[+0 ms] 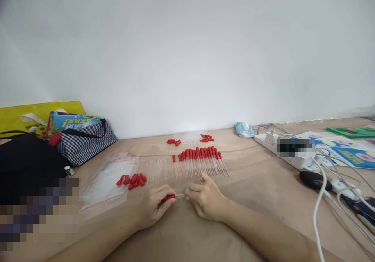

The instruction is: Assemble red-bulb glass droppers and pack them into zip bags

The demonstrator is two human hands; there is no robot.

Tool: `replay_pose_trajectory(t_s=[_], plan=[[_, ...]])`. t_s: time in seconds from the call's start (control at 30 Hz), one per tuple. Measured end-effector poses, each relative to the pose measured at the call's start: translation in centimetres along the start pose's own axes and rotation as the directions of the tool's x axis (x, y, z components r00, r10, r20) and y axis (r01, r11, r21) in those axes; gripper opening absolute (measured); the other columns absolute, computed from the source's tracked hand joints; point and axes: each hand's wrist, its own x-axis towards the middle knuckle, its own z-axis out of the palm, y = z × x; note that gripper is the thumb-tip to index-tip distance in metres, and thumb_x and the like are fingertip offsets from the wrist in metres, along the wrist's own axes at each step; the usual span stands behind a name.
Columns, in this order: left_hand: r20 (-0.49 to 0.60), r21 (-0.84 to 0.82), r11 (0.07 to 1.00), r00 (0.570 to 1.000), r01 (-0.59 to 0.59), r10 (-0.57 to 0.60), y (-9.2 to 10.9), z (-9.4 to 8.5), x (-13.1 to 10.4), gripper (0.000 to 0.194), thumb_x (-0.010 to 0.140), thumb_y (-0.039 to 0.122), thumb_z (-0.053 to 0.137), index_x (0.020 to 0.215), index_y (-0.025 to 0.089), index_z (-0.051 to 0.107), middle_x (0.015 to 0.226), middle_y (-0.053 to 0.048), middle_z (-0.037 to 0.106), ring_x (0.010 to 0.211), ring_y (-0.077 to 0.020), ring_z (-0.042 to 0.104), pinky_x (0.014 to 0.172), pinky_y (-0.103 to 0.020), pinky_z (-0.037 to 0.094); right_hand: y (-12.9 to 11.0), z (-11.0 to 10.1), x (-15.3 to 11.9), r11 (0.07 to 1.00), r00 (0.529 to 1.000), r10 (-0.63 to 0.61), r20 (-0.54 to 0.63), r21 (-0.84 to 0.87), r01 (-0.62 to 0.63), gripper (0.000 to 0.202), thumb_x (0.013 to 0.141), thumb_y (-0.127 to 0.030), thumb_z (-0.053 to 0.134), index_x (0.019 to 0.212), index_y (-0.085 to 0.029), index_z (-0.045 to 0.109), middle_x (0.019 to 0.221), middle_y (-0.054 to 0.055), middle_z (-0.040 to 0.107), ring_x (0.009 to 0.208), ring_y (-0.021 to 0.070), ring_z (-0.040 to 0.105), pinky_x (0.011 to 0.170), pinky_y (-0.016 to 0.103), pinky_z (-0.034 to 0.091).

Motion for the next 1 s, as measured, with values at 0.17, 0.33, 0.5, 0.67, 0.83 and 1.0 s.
replay_pose_trajectory(t_s=[0.17, 0.33, 0.5, 0.67, 0.83, 1.0], plan=[[0.019, 0.015, 0.999, 0.999, -0.029, 0.029, 0.1, 0.1, 0.0, 0.02, 0.084, 0.02, 0.037, 0.073, 0.015, 0.053, 0.066, -0.002, 0.054, 0.059, -0.0129, 0.05, 0.054, -0.022, 0.04, -0.3, 0.4, 0.1, 0.997, 0.998, 0.051, 0.043, 0.052, -0.054, 0.024, 0.081, -0.014, 0.035, 0.069, -0.016, 0.055, 0.061, 0.0, 0.054, 0.05, 0.0094, 0.033, 0.06, 0.029, 0.019], [-0.017, 0.0, 1.0, 0.999, 0.031, -0.031, 0.1, -0.1, 0.4, 0.02, 0.084, 0.018, 0.038, 0.076, 0.015, 0.056, 0.07, -0.003, 0.056, 0.063, -0.0135, 0.052, 0.058, -0.023, 0.042, -0.3, 0.4, 0.7, 0.989, 0.98, 0.137, 0.147, 0.035, -0.144, 0.02, 0.08, -0.016, 0.039, 0.068, -0.017, 0.055, 0.063, 0.0, 0.055, 0.054, 0.0096, 0.039, 0.062, 0.029, 0.02], [-0.043, -0.033, 0.999, 0.998, 0.039, -0.04, -0.4, -0.3, 0.4, 0.023, 0.085, 0.015, 0.039, 0.094, 0.02, 0.059, 0.077, -0.002, 0.057, 0.069, -0.0128, 0.054, 0.064, -0.023, 0.045, -0.7, -0.4, 1.6, 0.982, 0.958, 0.185, 0.221, -0.07, -0.174, 0.019, 0.078, -0.021, 0.044, 0.064, -0.017, 0.057, 0.066, 0.003, 0.057, 0.067, 0.014, 0.044, 0.061, 0.03, 0.02], [-0.237, 0.008, 0.987, 0.959, 0.162, -0.155, -1.0, -0.2, -0.2, 0.038, 0.083, 0.016, 0.041, 0.12, 0.024, 0.039, 0.098, -0.006, 0.05, 0.084, -0.0167, 0.051, 0.076, -0.032, 0.044, 1.1, -0.5, 1.1, 0.933, 0.925, 0.357, 0.133, -0.096, -0.346, 0.018, 0.078, -0.019, 0.044, 0.069, -0.018, 0.059, 0.07, 0.003, 0.06, 0.069, 0.0155, 0.049, 0.065, 0.03, 0.025], [-0.157, -0.001, 0.984, 0.972, 0.179, -0.177, -0.9, 0.0, -0.4, 0.046, 0.079, 0.013, 0.045, 0.122, 0.025, 0.032, 0.1, -0.005, 0.048, 0.076, -0.0154, 0.051, 0.073, -0.032, 0.045, 5.7, 0.2, 0.4, 0.697, 0.696, 0.715, -0.075, -0.008, -0.717, 0.021, 0.078, -0.023, 0.043, 0.093, -0.017, 0.058, 0.072, 0.003, 0.063, 0.069, 0.0158, 0.055, 0.066, 0.026, 0.032], [-0.064, -0.04, 0.978, 0.976, 0.205, -0.207, -0.3, -0.5, 0.0, 0.04, 0.078, 0.012, 0.044, 0.116, 0.025, 0.038, 0.102, -0.005, 0.049, 0.075, -0.0146, 0.052, 0.072, -0.03, 0.046, 8.0, 0.9, 0.7, 0.52, 0.538, 0.835, -0.117, -0.153, -0.84, 0.015, 0.077, -0.025, 0.046, 0.084, -0.017, 0.055, 0.067, 0.003, 0.063, 0.067, 0.017, 0.057, 0.064, 0.027, 0.029]])
